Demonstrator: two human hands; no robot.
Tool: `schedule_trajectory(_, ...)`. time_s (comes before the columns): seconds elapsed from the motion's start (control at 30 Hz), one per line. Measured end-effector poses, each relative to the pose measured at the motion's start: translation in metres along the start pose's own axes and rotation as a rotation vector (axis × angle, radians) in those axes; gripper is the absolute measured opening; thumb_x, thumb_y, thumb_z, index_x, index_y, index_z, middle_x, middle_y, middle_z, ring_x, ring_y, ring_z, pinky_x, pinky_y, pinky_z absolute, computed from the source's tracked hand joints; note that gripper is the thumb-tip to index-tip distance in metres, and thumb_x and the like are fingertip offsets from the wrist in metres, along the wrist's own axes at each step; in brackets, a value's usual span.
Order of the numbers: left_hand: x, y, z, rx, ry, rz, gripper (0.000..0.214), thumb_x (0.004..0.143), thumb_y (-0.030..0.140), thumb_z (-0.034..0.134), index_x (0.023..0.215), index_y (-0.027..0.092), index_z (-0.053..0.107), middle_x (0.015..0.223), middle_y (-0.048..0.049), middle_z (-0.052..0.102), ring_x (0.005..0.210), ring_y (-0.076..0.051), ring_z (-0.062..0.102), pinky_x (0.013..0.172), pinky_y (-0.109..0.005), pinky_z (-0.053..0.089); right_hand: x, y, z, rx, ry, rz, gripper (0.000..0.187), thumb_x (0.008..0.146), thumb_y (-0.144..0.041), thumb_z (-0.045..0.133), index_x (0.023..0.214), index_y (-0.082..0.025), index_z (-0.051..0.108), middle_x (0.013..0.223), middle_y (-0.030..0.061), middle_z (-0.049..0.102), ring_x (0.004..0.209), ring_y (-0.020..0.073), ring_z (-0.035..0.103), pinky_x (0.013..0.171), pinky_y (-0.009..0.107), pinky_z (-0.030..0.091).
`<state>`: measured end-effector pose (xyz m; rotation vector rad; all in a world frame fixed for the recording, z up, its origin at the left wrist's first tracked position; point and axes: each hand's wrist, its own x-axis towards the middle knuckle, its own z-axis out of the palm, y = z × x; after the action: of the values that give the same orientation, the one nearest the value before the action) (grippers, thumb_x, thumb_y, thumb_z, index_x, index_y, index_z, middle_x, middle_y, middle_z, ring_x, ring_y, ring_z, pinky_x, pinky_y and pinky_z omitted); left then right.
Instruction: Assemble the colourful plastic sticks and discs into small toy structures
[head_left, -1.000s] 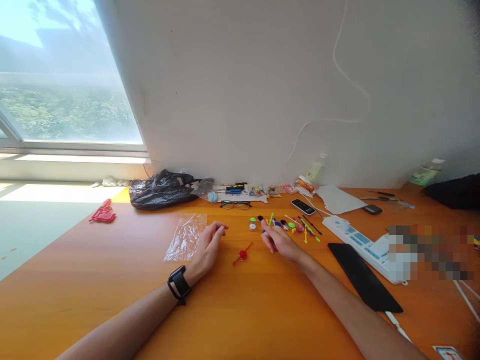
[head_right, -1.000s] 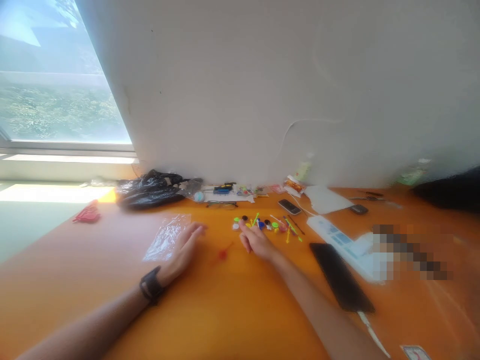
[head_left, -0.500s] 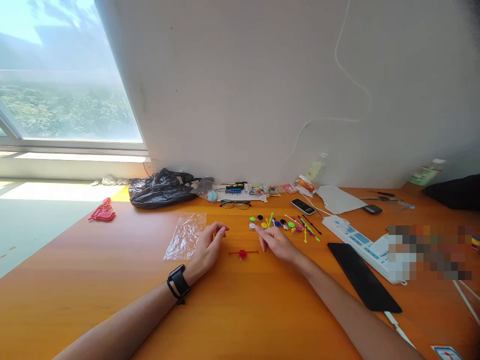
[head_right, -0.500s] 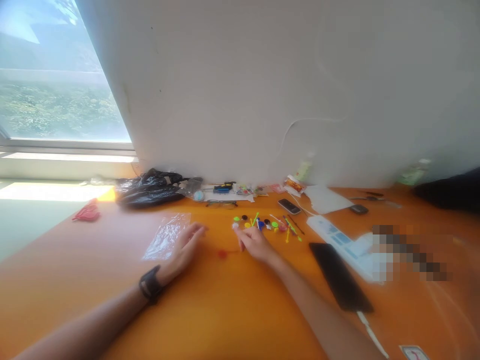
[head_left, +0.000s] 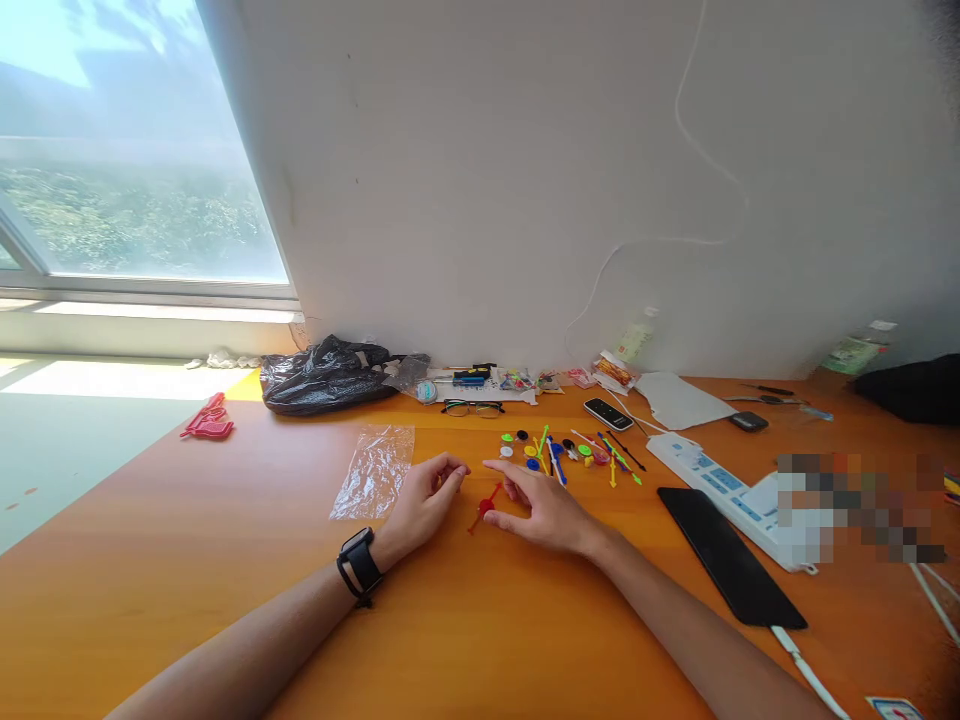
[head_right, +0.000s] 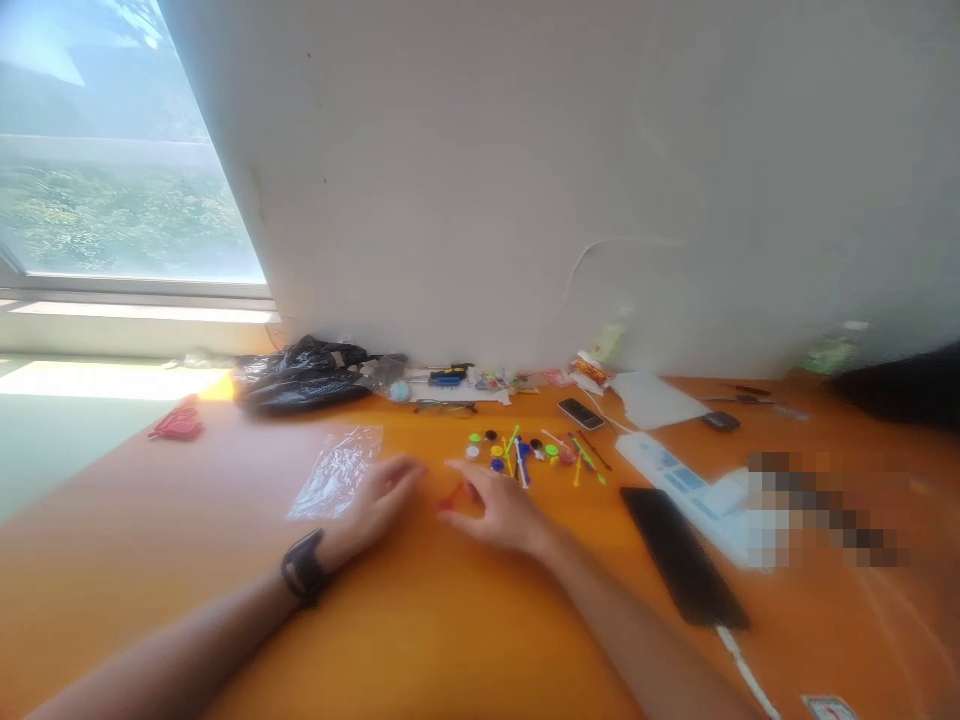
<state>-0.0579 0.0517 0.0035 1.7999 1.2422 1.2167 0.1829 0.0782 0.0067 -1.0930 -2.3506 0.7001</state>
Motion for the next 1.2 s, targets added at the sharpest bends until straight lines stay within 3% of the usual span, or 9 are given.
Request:
schedule_trajectory(0.17,-0.002,0.007,-0.001,0.026,-0.079,0.004,0.032,0.101,0.042,0.051,0.084,0.019,0.066,0.080,-0.0037,0.068,0.074,-0.018,0.059,0.068,-0.029,0.046,0.001,-0.007,0.007,-0.063,-0.008,-0.036,0.025,0.097,-0.043,0.066,0.111,-0.025,0.076,0.082,0.0027,0.070,0.072,0.0189,0.060,0.066,0.030,0.041)
schedule_trajectory(0.37,-0.004,0.003,0.002,0.266,-0.152,0.229,0.017,0.096,0.031,0.060,0.101,0.024,0.075,0.105,-0.0092,0.073,0.097,-0.024,0.064,0.091,-0.038,0.049,0.001,-0.006,0.013,-0.059,-0.012,-0.062,0.024,0.102,-0.040,0.059,0.092,-0.023,0.073,0.077,0.0024,0.068,0.070,0.0187,0.059,0.066,0.030,0.041)
schedule_trajectory(0.47,-0.005,-0.002,0.005,0.417,-0.225,0.291,0.020,0.096,0.025,0.058,0.099,0.026,0.077,0.097,-0.0078,0.075,0.088,-0.024,0.063,0.085,-0.038,0.047,0.000,-0.007,0.012,-0.044,0.007,-0.086,0.019,0.101,-0.038,0.060,0.098,-0.023,0.072,0.083,0.0032,0.069,0.074,0.0195,0.061,0.068,0.031,0.043)
schedule_trajectory(0.53,-0.005,-0.006,0.005,0.498,-0.213,0.283,0.021,0.098,0.026,0.056,0.092,0.026,0.076,0.086,-0.0068,0.074,0.079,-0.023,0.061,0.077,-0.038,0.045,0.001,-0.005,0.010,-0.035,0.058,-0.091,0.017,0.100,-0.037,0.062,0.107,-0.023,0.071,0.088,0.0037,0.070,0.078,0.0202,0.062,0.072,0.032,0.046)
schedule_trajectory(0.77,0.008,-0.008,-0.023,0.790,0.040,0.188,0.038,0.097,0.036,0.060,0.062,0.024,0.065,0.065,-0.0088,0.066,0.073,-0.026,0.059,0.075,-0.039,0.040,0.011,0.009,0.000,-0.126,0.320,-0.087,0.021,0.100,-0.031,0.062,0.118,-0.021,0.067,0.105,0.0092,0.070,0.101,0.0267,0.063,0.097,0.044,0.048)
schedule_trajectory(0.9,0.015,-0.004,-0.035,0.963,0.036,0.064,0.042,0.098,0.043,0.056,0.064,0.022,0.067,0.069,-0.0108,0.068,0.075,-0.029,0.063,0.074,-0.039,0.040,0.011,0.014,-0.001,-0.206,0.348,-0.078,0.024,0.097,-0.026,0.064,0.121,-0.023,0.066,0.118,0.0101,0.068,0.115,0.0296,0.057,0.104,0.046,0.046)
schedule_trajectory(1.2,0.013,0.015,-0.034,1.008,-0.056,-0.072,0.039,0.099,0.045,0.050,0.073,0.020,0.066,0.077,-0.0097,0.071,0.077,-0.026,0.067,0.071,-0.037,0.039,0.009,0.011,0.002,-0.373,0.340,-0.055,0.040,0.096,-0.026,0.064,0.135,-0.025,0.062,0.127,0.0100,0.066,0.126,0.0319,0.051,0.112,0.050,0.045)
